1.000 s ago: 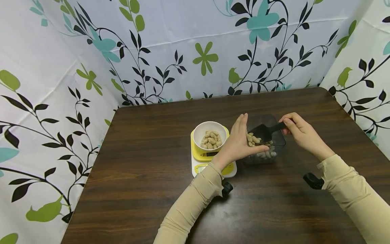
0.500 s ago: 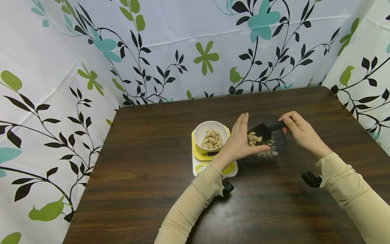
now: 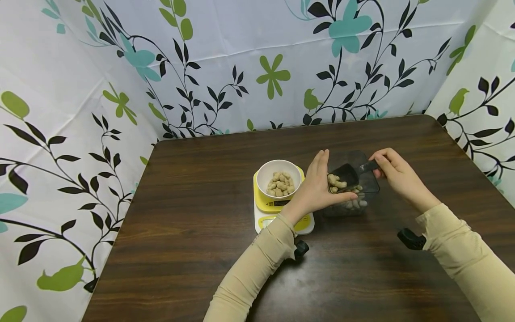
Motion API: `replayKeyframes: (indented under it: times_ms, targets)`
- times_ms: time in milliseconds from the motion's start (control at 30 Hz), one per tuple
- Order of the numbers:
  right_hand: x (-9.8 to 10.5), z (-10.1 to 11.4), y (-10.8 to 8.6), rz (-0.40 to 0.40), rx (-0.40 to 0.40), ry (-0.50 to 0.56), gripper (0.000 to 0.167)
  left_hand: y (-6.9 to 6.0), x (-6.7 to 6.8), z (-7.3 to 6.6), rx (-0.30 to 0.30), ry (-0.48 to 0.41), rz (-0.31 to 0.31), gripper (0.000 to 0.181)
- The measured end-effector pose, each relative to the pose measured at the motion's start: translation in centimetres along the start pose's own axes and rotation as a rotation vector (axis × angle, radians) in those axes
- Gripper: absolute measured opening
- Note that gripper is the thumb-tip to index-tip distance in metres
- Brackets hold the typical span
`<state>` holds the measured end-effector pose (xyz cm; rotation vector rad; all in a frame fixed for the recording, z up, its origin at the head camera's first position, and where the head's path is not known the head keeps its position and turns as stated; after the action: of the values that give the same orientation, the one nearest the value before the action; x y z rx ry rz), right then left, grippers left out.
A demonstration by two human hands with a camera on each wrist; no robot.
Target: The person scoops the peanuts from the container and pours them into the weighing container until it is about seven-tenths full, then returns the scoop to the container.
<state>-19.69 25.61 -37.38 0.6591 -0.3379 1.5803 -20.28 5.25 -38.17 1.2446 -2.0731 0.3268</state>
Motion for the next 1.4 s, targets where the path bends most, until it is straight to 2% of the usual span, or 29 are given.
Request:
replayKeyframes:
  times_ms: [100, 167, 467, 633, 700, 900, 967, 1233, 1400]
  targets:
    - [-0.01, 0.14, -0.23, -0.006, 0.072, -0.011, 0.020, -0.05, 0.05, 0.01, 0.002, 0.000, -0.002, 0.116]
    - [-0.01, 0.13, -0.27, -0.003, 0.066, -0.008, 0.020, -0.09, 0.06, 0.00, 0.004, 0.003, -0.003, 0.116]
    - [0.39, 0.32, -0.14, 0.022, -0.145, 0.008, 0.033, 0.01, 0.01, -0.18, 0.001, 0.014, -0.004, 0.115]
    - [0.57, 0.35, -0.06, 0.000, -0.186, 0.076, 0.033, 0.04, 0.00, -0.08, 0.001, 0.019, -0.002, 0.115]
    - [0.46, 0.26, -0.02, -0.003, -0.153, 0.105, 0.029, 0.05, 0.01, -0.03, 0.000, 0.016, -0.002, 0.115]
    - [-0.07, 0.12, -0.55, -0.006, 0.058, 0.080, 0.017, 0.07, 0.02, 0.02, 0.002, 0.025, -0.005, 0.117]
    - [-0.07, 0.01, -0.73, -0.007, 0.074, 0.075, 0.017, 0.08, -0.03, 0.02, 0.001, 0.028, -0.004, 0.117]
    - [-0.07, 0.04, -0.55, 0.029, -0.123, 0.081, 0.030, 0.01, 0.01, 0.05, 0.002, 0.010, -0.003, 0.117]
    - [0.06, 0.29, -0.57, 0.000, -0.204, 0.086, 0.031, 0.00, 0.02, 0.04, 0.004, 0.018, -0.002, 0.117]
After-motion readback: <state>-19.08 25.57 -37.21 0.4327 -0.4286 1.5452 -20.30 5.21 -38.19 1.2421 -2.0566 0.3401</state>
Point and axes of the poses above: each hand's wrist, its own y-axis towards the middle knuckle, its own x-axis out of the back of the hand, z = x × y, the point moved 4 cm from there along y, towards the middle knuckle, and after that the axes turned 6 degrees about -y, right-handed, at the moved point
